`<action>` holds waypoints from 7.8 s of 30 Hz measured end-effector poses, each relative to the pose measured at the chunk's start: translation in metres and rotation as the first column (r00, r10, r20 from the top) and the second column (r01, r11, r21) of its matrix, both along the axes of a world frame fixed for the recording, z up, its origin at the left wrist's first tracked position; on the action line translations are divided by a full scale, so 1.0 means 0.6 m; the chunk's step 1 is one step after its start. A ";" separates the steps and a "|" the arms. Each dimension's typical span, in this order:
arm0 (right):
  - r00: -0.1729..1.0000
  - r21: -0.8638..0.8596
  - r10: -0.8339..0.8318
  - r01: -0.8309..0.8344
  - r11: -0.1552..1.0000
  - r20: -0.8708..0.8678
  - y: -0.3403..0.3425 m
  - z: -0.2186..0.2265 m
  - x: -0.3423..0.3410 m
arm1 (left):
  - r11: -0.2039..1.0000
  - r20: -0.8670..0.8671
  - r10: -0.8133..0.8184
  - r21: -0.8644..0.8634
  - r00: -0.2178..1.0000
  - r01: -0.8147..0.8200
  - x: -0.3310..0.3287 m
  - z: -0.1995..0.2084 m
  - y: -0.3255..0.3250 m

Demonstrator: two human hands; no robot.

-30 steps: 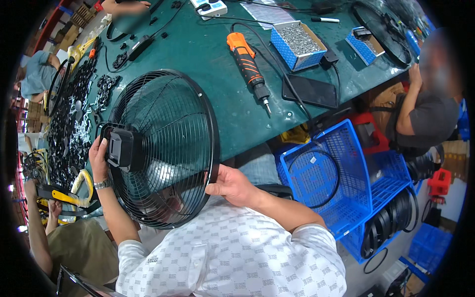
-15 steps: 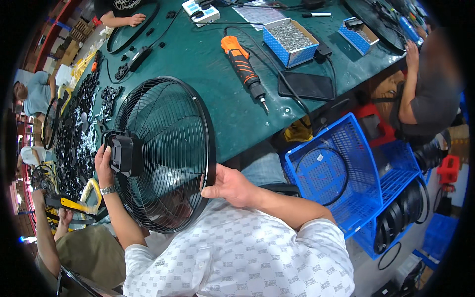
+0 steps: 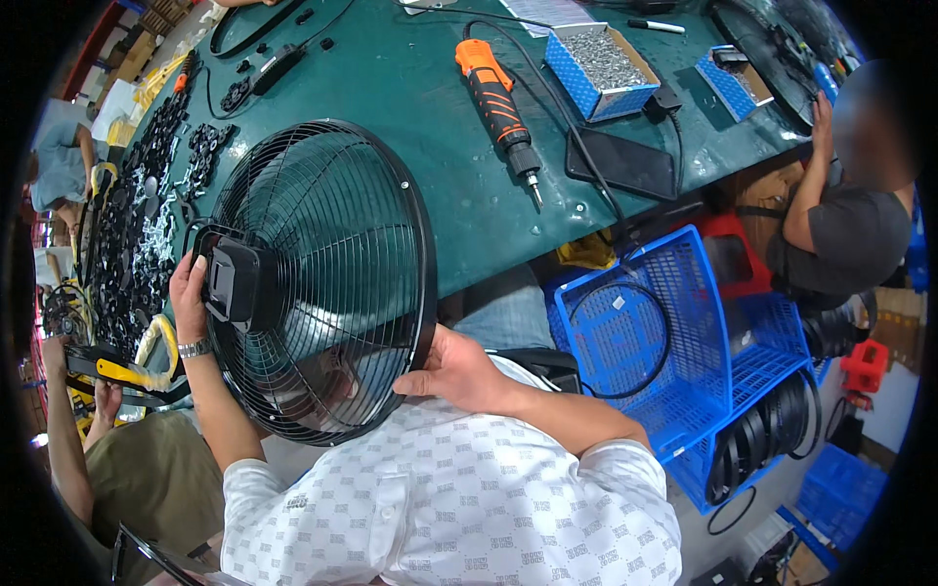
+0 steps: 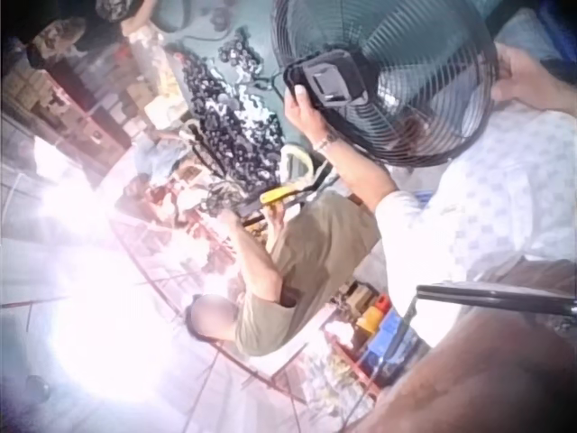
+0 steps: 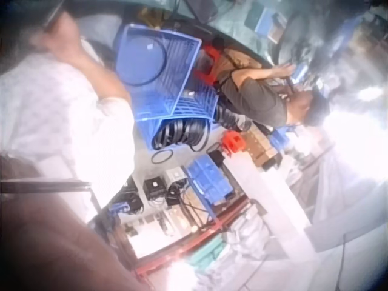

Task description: Assembling the metal grill and components of industrial-style fans using a power screwdriver.

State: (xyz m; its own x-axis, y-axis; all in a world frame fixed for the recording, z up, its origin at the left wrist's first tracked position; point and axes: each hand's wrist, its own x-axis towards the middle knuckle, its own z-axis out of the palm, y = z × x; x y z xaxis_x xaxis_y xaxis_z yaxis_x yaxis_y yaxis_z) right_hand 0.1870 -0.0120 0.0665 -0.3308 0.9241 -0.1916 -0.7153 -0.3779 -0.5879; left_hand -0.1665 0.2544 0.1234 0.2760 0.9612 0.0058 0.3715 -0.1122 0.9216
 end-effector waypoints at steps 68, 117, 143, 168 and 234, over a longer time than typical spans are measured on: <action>0.989 0.159 0.061 -0.040 0.987 -0.133 0.127 0.066 -0.156 | 0.908 0.948 0.239 -0.142 0.209 -0.395 0.208 -0.017 -0.413; 0.994 0.073 -0.108 0.109 0.991 -0.024 0.081 -0.041 -0.164 | 0.857 0.892 0.370 -0.220 0.259 -0.466 0.196 -0.154 -0.460; 0.989 0.064 -0.150 0.150 0.987 0.004 0.094 -0.032 -0.155 | 0.868 0.854 0.394 -0.224 0.339 -0.443 0.204 -0.155 -0.460; 0.977 0.103 -0.211 0.207 0.973 0.039 0.089 0.011 -0.177 | 0.850 0.863 0.325 -0.086 0.387 -0.520 0.219 -0.132 -0.432; -0.667 0.746 -0.632 -0.169 0.645 0.395 0.201 0.163 0.475 | 0.851 0.959 0.078 0.079 0.273 -0.519 0.101 -0.004 -0.273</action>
State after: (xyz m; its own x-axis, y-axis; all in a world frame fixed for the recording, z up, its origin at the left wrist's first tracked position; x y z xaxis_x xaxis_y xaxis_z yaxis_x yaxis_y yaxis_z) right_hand 0.4719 0.1086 0.1640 0.2035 0.7221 0.6611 0.9675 -0.0448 -0.2490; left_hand -0.1061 0.0909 0.1211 -0.4286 0.8362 0.3422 -0.5865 -0.5456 0.5986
